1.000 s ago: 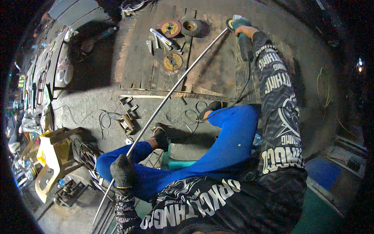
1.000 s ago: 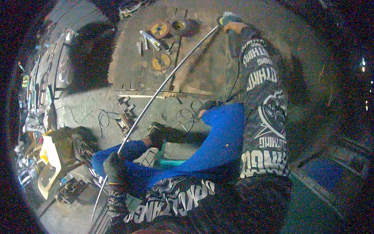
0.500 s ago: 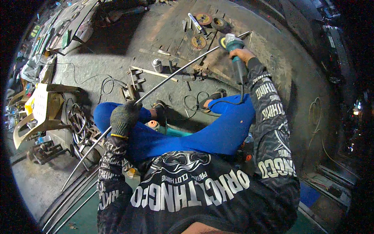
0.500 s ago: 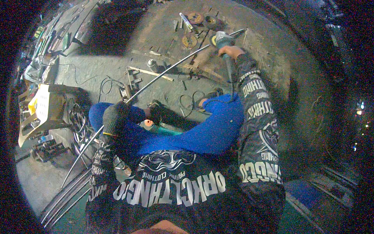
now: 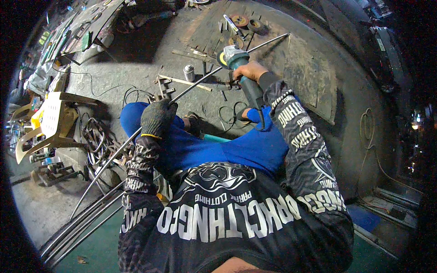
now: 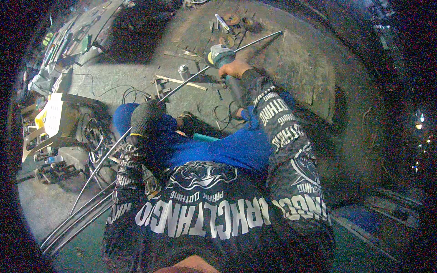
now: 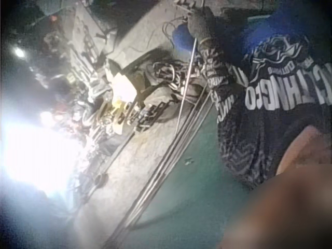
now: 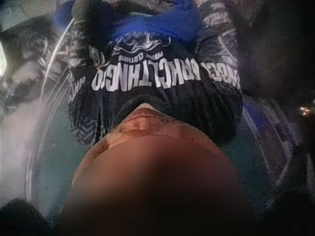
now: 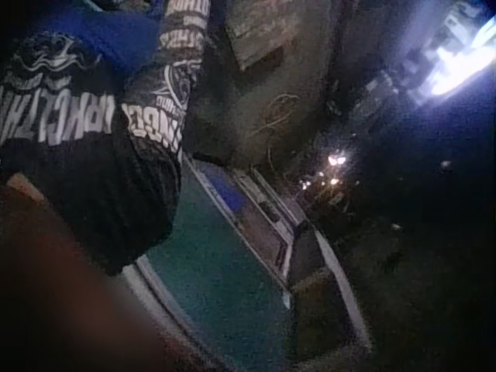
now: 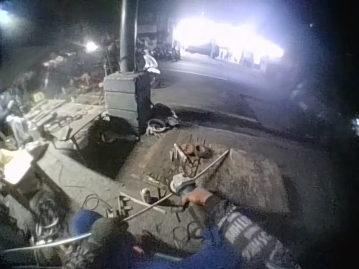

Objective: The person sits on a low stool and uses an angle grinder to smooth a long metal rod. They hold the rod with one gloved hand and move the grinder along its length, producing sparks. The person repositions the rod several times to grind different sections.

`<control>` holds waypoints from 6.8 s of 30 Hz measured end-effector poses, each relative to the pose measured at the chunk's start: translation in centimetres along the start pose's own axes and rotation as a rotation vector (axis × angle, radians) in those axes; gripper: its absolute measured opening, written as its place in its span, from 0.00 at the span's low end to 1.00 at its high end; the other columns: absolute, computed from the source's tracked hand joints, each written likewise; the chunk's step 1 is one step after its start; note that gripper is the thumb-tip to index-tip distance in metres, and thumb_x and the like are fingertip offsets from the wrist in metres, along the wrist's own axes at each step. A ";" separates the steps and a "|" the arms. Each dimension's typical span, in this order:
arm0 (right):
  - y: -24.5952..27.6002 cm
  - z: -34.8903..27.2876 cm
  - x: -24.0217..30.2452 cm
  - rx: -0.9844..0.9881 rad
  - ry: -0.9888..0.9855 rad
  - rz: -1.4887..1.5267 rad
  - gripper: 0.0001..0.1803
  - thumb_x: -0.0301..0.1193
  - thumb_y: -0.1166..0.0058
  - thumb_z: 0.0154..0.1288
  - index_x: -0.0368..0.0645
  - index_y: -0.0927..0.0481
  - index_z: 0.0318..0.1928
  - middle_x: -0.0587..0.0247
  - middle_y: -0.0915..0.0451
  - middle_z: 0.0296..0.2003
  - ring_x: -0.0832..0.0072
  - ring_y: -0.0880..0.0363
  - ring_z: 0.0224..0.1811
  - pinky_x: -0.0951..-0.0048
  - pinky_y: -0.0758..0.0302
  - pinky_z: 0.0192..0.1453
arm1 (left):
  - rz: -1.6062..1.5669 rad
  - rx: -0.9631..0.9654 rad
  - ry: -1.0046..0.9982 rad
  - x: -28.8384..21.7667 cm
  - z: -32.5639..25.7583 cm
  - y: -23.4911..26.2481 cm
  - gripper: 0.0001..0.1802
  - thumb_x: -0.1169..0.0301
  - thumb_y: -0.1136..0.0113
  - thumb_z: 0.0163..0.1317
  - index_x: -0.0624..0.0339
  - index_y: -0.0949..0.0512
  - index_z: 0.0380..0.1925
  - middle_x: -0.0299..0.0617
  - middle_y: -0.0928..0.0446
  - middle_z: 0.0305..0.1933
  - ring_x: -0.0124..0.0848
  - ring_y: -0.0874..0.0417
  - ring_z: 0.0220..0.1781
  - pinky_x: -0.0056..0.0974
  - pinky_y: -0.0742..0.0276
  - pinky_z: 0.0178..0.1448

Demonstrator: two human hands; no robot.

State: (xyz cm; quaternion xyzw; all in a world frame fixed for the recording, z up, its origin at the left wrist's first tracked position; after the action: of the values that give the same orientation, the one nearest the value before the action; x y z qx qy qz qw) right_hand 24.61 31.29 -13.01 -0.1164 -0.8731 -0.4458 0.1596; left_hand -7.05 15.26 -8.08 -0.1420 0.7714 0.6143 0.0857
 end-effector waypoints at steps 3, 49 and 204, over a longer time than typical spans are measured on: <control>-1.3 -1.9 2.6 0.041 0.082 0.052 0.29 0.56 0.36 0.42 0.51 0.11 0.41 0.49 0.16 0.50 0.52 0.18 0.53 0.64 0.23 0.56 | 0.006 -0.002 -0.025 0.1 -0.1 -0.3 0.21 0.51 0.46 0.64 0.57 0.18 0.40 0.57 0.17 0.34 0.54 0.15 0.40 0.57 0.22 0.44; 1.5 -3.4 1.6 -0.053 -0.008 0.052 0.31 0.49 0.26 0.31 0.33 0.15 0.28 0.46 0.15 0.33 0.57 0.15 0.34 0.62 0.20 0.40 | -0.131 -0.065 -0.011 -0.3 0.2 1.1 0.22 0.49 0.45 0.64 0.56 0.17 0.37 0.56 0.18 0.31 0.54 0.15 0.37 0.54 0.21 0.42; 9.8 9.6 -12.3 -0.023 -0.095 0.100 0.18 0.44 0.32 0.45 0.43 0.11 0.31 0.61 0.13 0.35 0.70 0.16 0.38 0.70 0.22 0.45 | -0.044 0.073 0.041 0.6 6.2 -0.3 0.25 0.47 0.46 0.65 0.60 0.17 0.34 0.58 0.19 0.30 0.57 0.17 0.36 0.55 0.23 0.40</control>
State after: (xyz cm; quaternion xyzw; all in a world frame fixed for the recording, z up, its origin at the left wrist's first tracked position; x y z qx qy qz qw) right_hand 37.68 44.05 -15.75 -0.1828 -0.8675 -0.4413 0.1389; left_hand -7.83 21.16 -9.98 -0.1683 0.7915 0.5808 0.0883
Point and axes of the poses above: each hand's wrist, its own z-axis towards the middle knuckle, its own y-axis out of the back of the hand, x = y × z, the point moved 10 cm from there along z, towards the middle knuckle
